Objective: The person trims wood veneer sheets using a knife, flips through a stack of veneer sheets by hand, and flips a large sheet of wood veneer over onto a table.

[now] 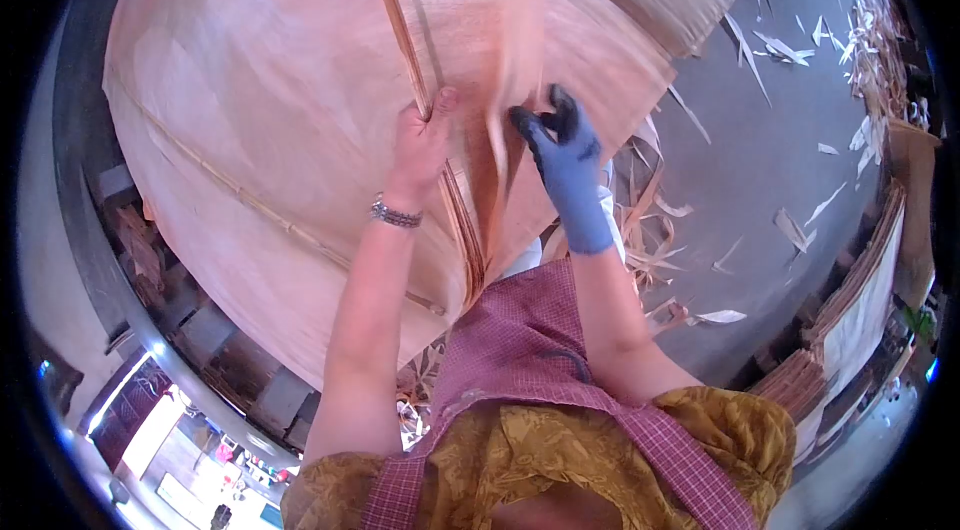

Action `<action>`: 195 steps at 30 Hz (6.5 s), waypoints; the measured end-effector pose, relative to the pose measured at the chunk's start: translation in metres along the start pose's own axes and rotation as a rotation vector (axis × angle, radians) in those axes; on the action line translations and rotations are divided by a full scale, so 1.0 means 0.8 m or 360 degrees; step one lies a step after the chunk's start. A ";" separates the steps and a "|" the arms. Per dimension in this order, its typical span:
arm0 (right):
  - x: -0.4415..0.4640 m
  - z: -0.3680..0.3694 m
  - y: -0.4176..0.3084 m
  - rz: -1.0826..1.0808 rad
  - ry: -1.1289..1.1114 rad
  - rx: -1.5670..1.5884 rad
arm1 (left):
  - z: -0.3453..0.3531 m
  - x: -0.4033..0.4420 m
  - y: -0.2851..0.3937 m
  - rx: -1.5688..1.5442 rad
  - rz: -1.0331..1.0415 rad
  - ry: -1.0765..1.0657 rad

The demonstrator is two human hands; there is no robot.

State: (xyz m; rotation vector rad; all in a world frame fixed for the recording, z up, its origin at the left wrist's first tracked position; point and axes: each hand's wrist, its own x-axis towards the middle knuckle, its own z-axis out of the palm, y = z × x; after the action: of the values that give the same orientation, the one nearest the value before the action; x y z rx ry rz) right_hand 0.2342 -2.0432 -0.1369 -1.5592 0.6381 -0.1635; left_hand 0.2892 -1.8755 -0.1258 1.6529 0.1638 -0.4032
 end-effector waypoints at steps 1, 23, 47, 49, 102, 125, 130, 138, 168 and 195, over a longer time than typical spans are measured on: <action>-0.014 -0.004 -0.009 -0.0272 0.0275 -0.0266 | -0.001 0.000 0.000 0.0040 -0.0015 -0.0003; 0.012 0.016 0.013 0.0265 -0.0349 0.0212 | 0.005 0.000 0.008 -0.0032 0.0050 -0.0115; 0.022 -0.004 0.037 0.0569 -0.0481 0.0421 | 0.024 -0.004 0.014 0.0092 0.0208 -0.0027; 0.020 -0.007 0.032 0.0624 -0.0479 0.0412 | 0.017 -0.001 0.005 0.0147 0.0222 -0.0036; -0.098 -0.069 0.190 0.1032 -0.0704 0.0182 | -0.050 -0.432 -0.314 -0.2358 0.0305 0.1888; -0.082 -0.001 0.174 0.0906 -0.0666 0.0251 | -0.105 -0.352 -0.317 -0.1820 -0.0485 0.2154; -0.061 0.024 0.191 0.0887 -0.0591 0.0314 | -0.130 -0.337 -0.323 -0.1923 -0.0453 0.2162; -0.037 0.004 0.208 0.1051 -0.1087 0.0348 | -0.115 -0.350 -0.338 -0.1959 0.0087 0.2177; 0.031 -0.019 0.299 0.1075 -0.0918 0.0059 | -0.288 -0.461 -0.409 -0.1897 0.0016 0.3033; -0.025 0.002 0.241 0.0744 -0.0857 0.0146 | -0.307 -0.474 -0.434 -0.1813 0.0313 0.2937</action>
State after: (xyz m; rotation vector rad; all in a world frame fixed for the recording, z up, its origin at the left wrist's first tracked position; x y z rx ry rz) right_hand 0.1615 -2.0248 -0.3157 -1.2501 0.5352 0.5545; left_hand -0.1396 -1.5412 -0.2968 0.4014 1.2751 1.2765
